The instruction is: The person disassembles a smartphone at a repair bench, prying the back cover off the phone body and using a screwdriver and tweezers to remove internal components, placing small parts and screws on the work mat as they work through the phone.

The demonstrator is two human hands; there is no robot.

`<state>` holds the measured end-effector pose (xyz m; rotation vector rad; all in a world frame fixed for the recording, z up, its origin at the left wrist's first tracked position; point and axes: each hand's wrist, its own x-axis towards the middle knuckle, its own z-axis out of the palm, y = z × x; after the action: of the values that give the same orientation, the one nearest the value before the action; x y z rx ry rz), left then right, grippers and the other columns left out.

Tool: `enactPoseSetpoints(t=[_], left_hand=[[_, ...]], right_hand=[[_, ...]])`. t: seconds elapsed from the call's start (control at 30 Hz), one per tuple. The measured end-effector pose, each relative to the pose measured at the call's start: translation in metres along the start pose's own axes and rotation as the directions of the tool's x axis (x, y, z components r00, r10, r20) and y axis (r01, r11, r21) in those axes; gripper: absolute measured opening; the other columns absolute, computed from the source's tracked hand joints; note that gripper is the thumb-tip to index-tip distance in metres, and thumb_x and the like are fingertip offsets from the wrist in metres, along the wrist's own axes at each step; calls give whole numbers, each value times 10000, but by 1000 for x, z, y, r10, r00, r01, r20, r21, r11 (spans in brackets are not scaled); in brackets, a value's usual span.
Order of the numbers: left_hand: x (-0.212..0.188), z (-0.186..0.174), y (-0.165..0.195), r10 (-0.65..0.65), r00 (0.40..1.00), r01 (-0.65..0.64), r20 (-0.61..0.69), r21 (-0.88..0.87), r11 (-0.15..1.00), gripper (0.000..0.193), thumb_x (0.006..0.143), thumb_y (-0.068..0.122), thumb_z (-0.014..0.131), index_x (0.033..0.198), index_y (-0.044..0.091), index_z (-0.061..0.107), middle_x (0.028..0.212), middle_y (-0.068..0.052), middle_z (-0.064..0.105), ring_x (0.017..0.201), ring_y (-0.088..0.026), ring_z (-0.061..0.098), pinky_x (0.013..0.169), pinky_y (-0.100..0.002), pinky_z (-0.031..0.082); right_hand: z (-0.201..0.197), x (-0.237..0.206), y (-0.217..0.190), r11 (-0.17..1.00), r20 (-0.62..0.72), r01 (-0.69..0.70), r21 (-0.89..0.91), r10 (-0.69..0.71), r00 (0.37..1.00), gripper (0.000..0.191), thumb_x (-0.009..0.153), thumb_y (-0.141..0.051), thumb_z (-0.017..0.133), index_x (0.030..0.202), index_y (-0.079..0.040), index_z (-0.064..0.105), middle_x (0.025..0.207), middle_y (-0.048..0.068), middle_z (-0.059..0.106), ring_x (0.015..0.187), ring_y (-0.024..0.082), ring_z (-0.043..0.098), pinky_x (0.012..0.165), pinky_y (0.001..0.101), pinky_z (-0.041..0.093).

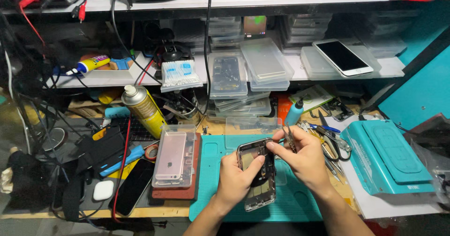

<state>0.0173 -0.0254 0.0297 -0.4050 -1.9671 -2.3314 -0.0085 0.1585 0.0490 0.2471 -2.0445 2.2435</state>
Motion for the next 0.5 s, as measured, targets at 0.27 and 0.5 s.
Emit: enactPoseSetpoints(t=[0.27,0.5], left_hand=[[6,-5,-18,-110,994,109,1,-190,976,205,924,56,706,1101,-38,749,963,-65,786,821,-89,708,730,-255,580],[20,-11,-21,-298,953,268,61,-635,725,271,958,76,619,1175,-73,682,1030,-135,761,812,-180,733,751,-356,599]], right_hand=[[3,1,-2,967,-2,176,-181,-180,984,291,891,-26,693,1175,24,658,1081,-16,698,908,29,602,791,183,510],[5,-6,-19,899,42,227,-375,-227,973,220,1009,-71,586,1128,34,739,885,36,642,721,97,567,643,227,465]])
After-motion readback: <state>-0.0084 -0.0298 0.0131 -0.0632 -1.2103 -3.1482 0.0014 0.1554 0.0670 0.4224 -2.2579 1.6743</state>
